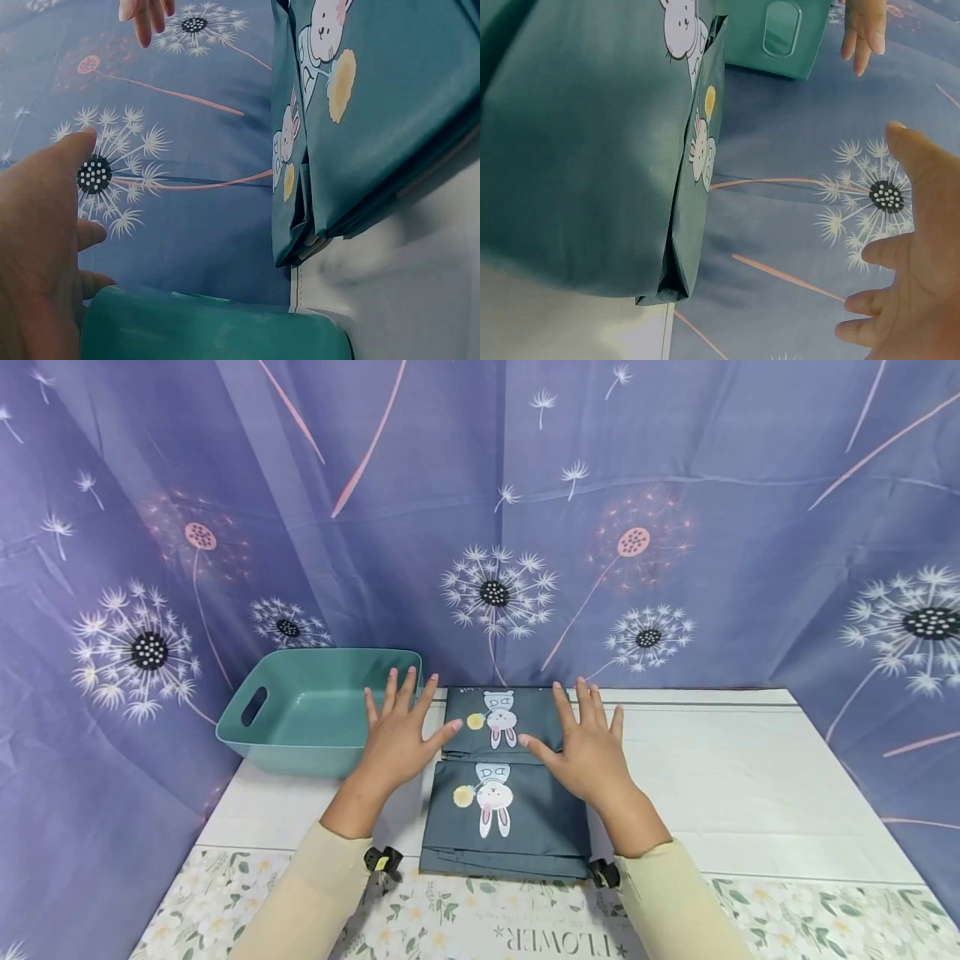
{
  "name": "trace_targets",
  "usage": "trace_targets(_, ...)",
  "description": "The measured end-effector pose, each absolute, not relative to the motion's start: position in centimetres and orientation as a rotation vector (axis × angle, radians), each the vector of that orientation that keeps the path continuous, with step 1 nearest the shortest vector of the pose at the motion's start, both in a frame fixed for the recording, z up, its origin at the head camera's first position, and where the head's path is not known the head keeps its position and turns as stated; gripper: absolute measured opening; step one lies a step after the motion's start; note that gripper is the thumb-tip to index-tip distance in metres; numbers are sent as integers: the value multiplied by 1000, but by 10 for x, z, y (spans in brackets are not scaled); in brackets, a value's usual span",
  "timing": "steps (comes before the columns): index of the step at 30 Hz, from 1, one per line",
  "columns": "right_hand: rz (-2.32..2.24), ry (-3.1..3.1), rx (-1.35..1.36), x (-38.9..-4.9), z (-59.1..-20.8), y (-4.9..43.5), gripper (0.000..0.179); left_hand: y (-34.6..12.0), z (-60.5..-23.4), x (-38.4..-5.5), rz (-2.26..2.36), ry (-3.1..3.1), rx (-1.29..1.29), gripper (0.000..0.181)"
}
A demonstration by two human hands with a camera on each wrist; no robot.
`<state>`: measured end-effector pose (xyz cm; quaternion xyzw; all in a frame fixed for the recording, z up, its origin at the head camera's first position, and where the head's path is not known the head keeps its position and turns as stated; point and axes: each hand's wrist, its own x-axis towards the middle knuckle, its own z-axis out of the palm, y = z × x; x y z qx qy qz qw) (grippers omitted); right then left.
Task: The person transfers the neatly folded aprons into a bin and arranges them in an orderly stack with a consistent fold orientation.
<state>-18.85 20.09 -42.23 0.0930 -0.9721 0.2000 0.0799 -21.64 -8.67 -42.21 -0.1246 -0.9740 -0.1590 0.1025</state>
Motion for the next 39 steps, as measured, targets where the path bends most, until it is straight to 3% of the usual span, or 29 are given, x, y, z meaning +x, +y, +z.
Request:
trace_targets(22, 645, -2882, 357, -178, -423, 205, 89, -87, -415, -197, -870, -2710, -538, 67)
trace_targets(39, 730, -2929, 376, -159, -431, 215, 85, -86, -417, -167, -888, -2712, -605, 54)
